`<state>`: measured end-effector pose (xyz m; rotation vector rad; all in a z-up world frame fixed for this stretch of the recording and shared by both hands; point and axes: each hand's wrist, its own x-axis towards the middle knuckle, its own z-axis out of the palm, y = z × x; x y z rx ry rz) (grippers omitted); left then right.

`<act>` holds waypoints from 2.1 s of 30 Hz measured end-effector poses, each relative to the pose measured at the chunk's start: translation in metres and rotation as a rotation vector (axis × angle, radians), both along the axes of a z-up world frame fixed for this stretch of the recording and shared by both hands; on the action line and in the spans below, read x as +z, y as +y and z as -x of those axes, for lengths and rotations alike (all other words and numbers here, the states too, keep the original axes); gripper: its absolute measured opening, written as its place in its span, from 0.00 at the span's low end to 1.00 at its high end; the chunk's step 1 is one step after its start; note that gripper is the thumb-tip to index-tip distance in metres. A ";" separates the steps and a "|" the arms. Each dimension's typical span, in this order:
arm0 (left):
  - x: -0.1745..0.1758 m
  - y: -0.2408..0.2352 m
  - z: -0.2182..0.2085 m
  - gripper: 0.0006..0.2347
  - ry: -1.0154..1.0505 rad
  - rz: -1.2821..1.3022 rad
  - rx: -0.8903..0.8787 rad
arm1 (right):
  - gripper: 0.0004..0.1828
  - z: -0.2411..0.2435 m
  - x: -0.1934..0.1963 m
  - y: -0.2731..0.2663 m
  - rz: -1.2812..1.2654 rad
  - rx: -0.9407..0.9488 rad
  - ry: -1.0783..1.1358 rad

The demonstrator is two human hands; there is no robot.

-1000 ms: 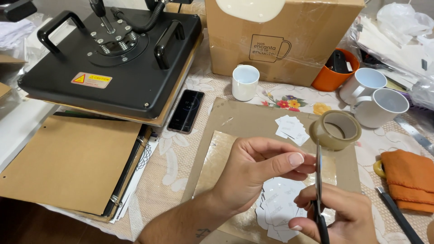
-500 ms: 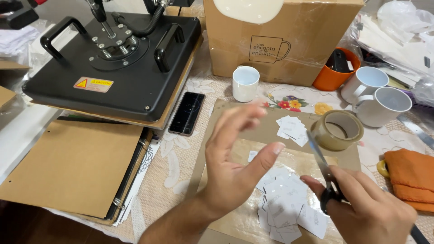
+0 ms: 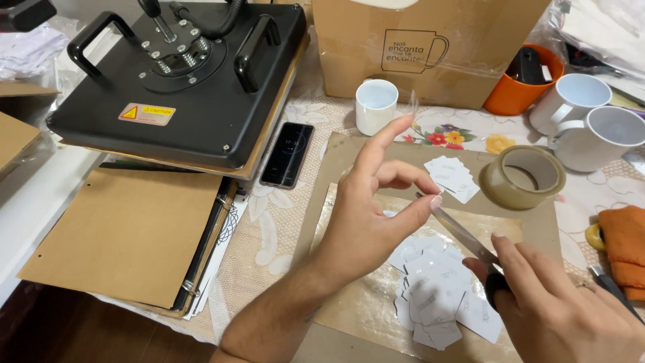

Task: The person is using scissors to cut small pieces of clear adhesive tape and applying them to small white paper stickers.

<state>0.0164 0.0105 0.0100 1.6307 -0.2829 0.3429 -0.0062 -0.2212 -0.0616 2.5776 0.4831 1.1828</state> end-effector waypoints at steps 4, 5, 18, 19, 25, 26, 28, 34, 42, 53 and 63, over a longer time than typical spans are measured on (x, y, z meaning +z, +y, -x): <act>-0.005 -0.004 -0.002 0.32 -0.017 0.006 -0.001 | 0.18 0.002 -0.002 0.003 0.046 -0.060 -0.057; -0.002 -0.004 0.000 0.31 0.010 -0.001 0.008 | 0.20 0.003 0.001 0.006 0.092 -0.089 -0.028; 0.003 0.022 0.019 0.33 -0.402 0.063 0.138 | 0.36 -0.043 -0.061 -0.120 0.092 -0.576 1.294; 0.005 0.024 0.021 0.33 -0.398 0.064 0.135 | 0.36 -0.046 -0.073 -0.129 0.091 -0.579 1.297; 0.012 0.043 0.036 0.35 -0.395 -0.006 0.239 | 0.15 -0.086 -0.023 -0.039 -0.063 -0.187 0.954; 0.010 0.046 0.035 0.37 -0.432 -0.009 0.304 | 0.14 -0.105 -0.027 -0.023 -0.251 0.031 1.013; 0.008 0.051 0.038 0.38 -0.457 -0.012 0.369 | 0.13 -0.139 -0.043 0.004 -0.447 0.251 1.064; 0.013 0.062 0.055 0.40 -0.267 0.110 0.564 | 0.20 -0.154 -0.075 0.071 -0.469 0.183 1.376; 0.015 0.062 0.049 0.39 -0.266 0.243 0.485 | 0.14 -0.156 -0.070 0.085 -0.433 0.097 1.413; 0.012 0.066 0.047 0.37 -0.323 0.078 0.370 | 0.15 -0.172 -0.025 0.039 -0.569 -0.043 1.402; 0.013 0.064 0.050 0.37 -0.343 0.138 0.388 | 0.08 -0.107 -0.050 0.052 -0.146 0.416 1.275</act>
